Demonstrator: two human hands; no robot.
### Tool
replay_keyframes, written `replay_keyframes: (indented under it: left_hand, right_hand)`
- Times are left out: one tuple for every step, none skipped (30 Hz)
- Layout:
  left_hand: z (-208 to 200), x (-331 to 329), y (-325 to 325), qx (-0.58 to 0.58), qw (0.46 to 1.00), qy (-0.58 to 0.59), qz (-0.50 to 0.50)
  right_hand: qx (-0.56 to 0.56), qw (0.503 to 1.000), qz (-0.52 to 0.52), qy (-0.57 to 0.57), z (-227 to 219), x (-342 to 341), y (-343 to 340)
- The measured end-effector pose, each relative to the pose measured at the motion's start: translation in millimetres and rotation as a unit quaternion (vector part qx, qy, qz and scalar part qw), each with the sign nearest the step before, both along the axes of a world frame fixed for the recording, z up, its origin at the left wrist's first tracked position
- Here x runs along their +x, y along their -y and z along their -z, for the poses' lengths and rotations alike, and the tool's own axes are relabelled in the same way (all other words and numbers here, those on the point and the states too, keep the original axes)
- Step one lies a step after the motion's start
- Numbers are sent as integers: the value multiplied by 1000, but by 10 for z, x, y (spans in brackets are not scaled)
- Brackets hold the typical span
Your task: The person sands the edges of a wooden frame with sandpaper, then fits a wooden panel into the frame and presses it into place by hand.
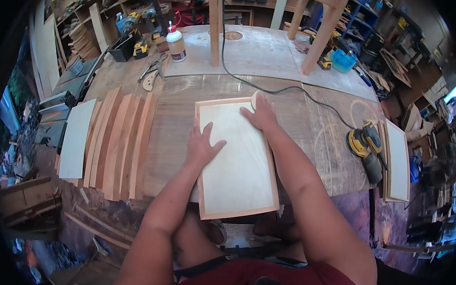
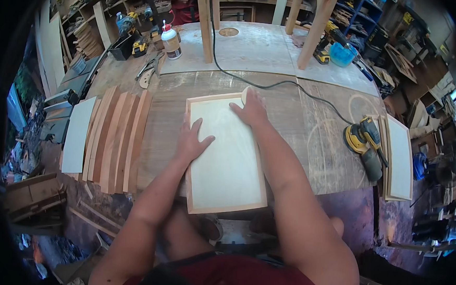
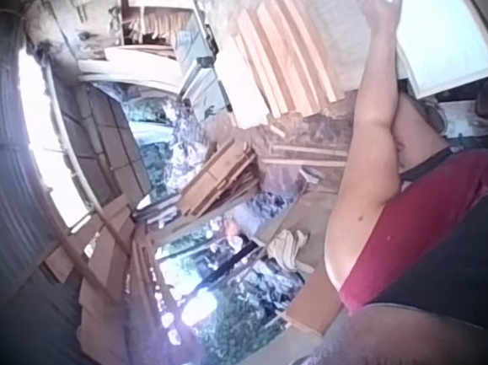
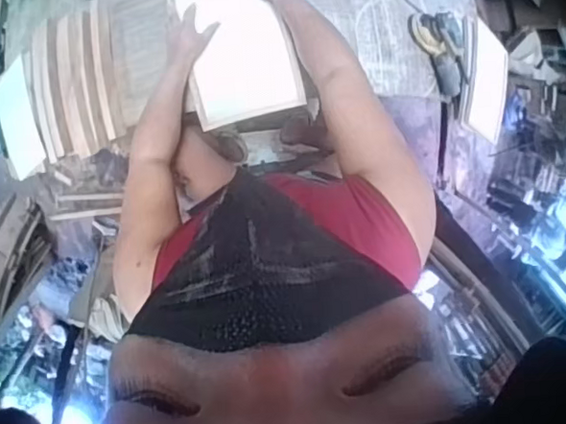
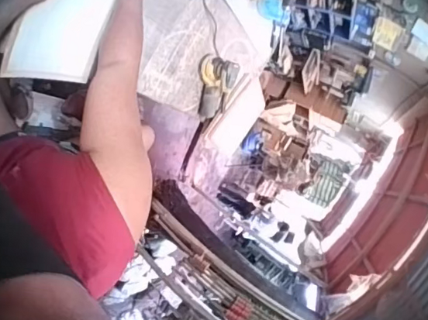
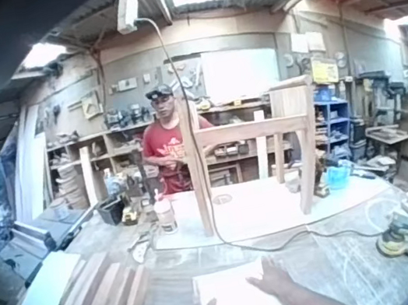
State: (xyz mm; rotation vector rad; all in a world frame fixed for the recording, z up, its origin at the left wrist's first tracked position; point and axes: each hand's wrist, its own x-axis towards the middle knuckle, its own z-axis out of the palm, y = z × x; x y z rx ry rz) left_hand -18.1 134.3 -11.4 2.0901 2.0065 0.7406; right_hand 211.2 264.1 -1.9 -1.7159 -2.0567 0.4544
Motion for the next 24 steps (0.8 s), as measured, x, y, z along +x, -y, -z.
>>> replay_keyframes:
  left_hand:
    - [-29, 5, 4, -11, 1000, 7, -5]
    - [-42, 9, 20, -27, 999, 17, -10]
    - [-48, 10, 25, -28, 999, 18, -16]
    - [-49, 8, 22, -28, 999, 13, -19]
    - [-42, 7, 13, -25, 1000, 11, -15]
    - [-35, 4, -4, -29, 999, 8, -20]
    - [-25, 2, -3, -30, 999, 10, -15]
    - [-22, 3, -6, -27, 999, 15, -7]
    - [-26, 6, -10, -37, 999, 7, -9]
    - [-38, 9, -11, -47, 999, 25, -7]
    - [-54, 17, -2, -55, 998, 42, -8]
    - [-76, 27, 4, -49, 998, 40, -8]
    - [-102, 36, 3, -42, 999, 29, -10]
    - [-125, 40, 19, -42, 999, 21, -12]
    - [-145, 43, 27, -35, 999, 15, -15]
    - [-157, 47, 23, -40, 999, 21, -22]
    - [-151, 54, 40, -49, 998, 34, -25]
    - [-133, 58, 60, -50, 998, 31, -32]
    - [-120, 54, 39, -33, 999, 15, -27]
    - [-96, 44, 27, -21, 1000, 0, -19]
    - [-71, 33, 11, -16, 1000, -5, -20]
    - [-42, 26, 8, -24, 999, 10, -21]
    - [-12, 30, -3, -31, 999, 26, -23]
    - [4, 31, -26, -31, 999, 25, -20]
  right_hand:
    - [3, 1000, -9, -21, -3, 8, 40]
    - [-10, 1000, -16, -12, 7, 32, 166]
    - [-11, 999, -24, -25, 35, 84, 362]
    - [-20, 999, -23, -29, 67, 146, 577]
    - [-26, 999, -34, 0, 111, 239, 864]
    - [-44, 997, -31, 59, 137, 303, 1059]
    - [-42, 998, -36, 37, 164, 322, 1128]
    - [-39, 998, -34, 47, 181, 336, 1139]
    - [-42, 996, -30, 71, 193, 329, 1115]
    - [-30, 999, -29, 30, 200, 289, 962]
    - [7, 999, -35, -3, 175, 234, 668]
    - [-1, 1000, -29, -3, 141, 165, 382]
    - [44, 998, -33, -33, 120, 112, 190]
    - [17, 999, -30, -18, 115, 78, 73]
    - [14, 999, -24, -17, 97, 43, -2]
    - [12, 1000, -13, -15, 75, 46, 50]
    - [7, 1000, -22, -14, 79, 79, 222]
    - [0, 1000, -27, -9, 88, 135, 524]
    - [-12, 1000, -26, -2, 67, 197, 809]
    - [-9, 999, -47, 6, 54, 291, 1128]
    - [-14, 998, -54, 6, 47, 381, 1480]
    - [-35, 997, -53, 33, 57, 435, 1758]
    - [-77, 992, -42, 88, 67, 467, 1892]
    - [-53, 996, -45, 52, 80, 471, 1871]
